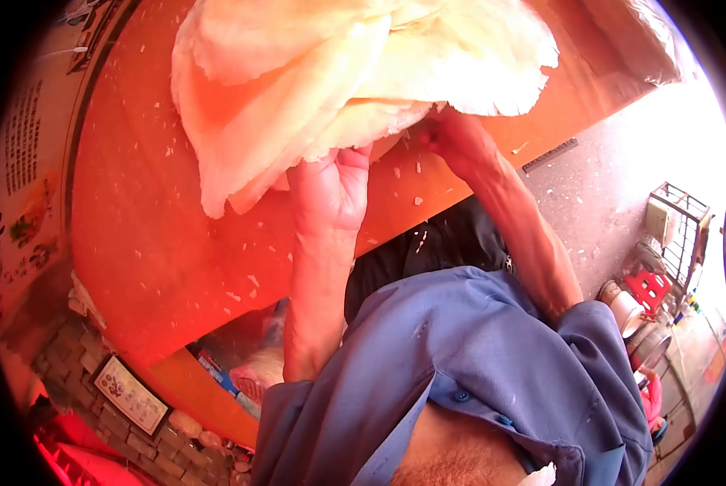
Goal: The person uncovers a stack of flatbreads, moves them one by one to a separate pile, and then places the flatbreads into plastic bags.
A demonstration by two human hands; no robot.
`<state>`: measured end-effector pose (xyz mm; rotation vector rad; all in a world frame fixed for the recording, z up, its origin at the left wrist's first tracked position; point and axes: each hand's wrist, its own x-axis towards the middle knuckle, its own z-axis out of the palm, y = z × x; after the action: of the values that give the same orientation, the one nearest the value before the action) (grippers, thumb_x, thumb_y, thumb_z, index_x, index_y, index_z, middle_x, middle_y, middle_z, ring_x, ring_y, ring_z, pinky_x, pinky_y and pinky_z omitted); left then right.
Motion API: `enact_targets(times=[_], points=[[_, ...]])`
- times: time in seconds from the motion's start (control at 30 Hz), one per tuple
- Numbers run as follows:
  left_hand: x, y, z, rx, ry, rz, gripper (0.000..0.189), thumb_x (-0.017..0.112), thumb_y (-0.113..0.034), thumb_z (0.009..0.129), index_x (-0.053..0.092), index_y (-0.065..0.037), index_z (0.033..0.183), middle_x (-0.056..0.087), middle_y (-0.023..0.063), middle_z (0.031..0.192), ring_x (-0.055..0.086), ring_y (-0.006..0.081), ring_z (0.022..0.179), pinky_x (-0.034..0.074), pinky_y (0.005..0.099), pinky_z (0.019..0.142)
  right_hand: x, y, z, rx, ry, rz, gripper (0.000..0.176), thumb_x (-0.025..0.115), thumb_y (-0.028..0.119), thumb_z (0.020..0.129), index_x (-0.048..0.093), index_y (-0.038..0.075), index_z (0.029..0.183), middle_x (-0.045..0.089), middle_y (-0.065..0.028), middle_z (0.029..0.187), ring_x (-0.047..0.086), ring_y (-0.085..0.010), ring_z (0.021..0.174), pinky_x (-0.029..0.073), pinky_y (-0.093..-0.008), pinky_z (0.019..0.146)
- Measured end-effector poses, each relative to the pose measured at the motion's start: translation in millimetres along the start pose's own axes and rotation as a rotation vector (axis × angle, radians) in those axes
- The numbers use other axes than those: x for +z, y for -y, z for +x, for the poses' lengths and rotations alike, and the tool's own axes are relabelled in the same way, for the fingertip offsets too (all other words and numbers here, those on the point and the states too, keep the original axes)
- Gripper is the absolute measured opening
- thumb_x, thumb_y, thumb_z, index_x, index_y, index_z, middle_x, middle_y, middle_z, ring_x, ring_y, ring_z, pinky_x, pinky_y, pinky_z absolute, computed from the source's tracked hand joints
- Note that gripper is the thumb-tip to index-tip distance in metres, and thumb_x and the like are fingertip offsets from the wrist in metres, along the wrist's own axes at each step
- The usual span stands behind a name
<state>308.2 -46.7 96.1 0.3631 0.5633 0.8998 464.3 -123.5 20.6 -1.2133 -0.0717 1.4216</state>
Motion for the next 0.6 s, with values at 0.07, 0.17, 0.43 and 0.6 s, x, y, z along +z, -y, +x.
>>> enact_targets(times=[0.07,0.17,0.43,0.6], points=[[0.9,-0.4,-9.4,-0.01,-0.051,0.042,0.041,0.054,-0.002,0.094,0.045,-0.002,0.134,0.051,0.0135,0.136,0.054,0.0276,0.121,0.052,0.0422,0.099,11.9,2.0,-2.9,-0.012,-0.026,0.1,0.018,0.058,0.027,0.092,0.058,0.01,0.099,0.06,-0.0032,0.087,0.055,-0.015,0.069,0.04,-0.029,0.057],[-2.5,4.5,-18.0,-0.032,-0.118,0.117,0.041,0.053,-0.001,0.094,0.045,-0.003,0.134,0.051,0.0134,0.135,0.055,0.0267,0.12,0.053,0.041,0.098,0.8,-7.7,9.4,-0.014,0.017,0.353,0.023,0.056,0.033,0.093,0.057,0.014,0.105,0.062,-0.0002,0.094,0.056,-0.0144,0.079,0.042,-0.0317,0.059],[-30.4,13.2,-42.0,-0.134,-0.143,0.244,0.038,0.049,0.0,0.094,0.046,-0.001,0.132,0.055,0.0156,0.129,0.059,0.0277,0.114,0.055,0.0388,0.093,1.5,3.0,4.7,-0.073,0.226,0.604,0.046,0.064,0.034,0.09,0.054,0.009,0.127,0.061,-0.0032,0.124,0.057,-0.018,0.114,0.05,-0.0372,0.093],[-64.5,47.1,-54.7,-0.568,-0.058,0.154,0.035,0.051,-0.005,0.095,0.048,0.0,0.129,0.061,0.0223,0.119,0.062,0.0323,0.109,0.053,0.0374,0.091,-6.2,9.3,18.1,-0.011,0.495,0.715,0.034,0.061,0.031,0.093,0.058,0.009,0.119,0.064,-0.0026,0.113,0.059,-0.0148,0.1,0.05,-0.0335,0.084]])
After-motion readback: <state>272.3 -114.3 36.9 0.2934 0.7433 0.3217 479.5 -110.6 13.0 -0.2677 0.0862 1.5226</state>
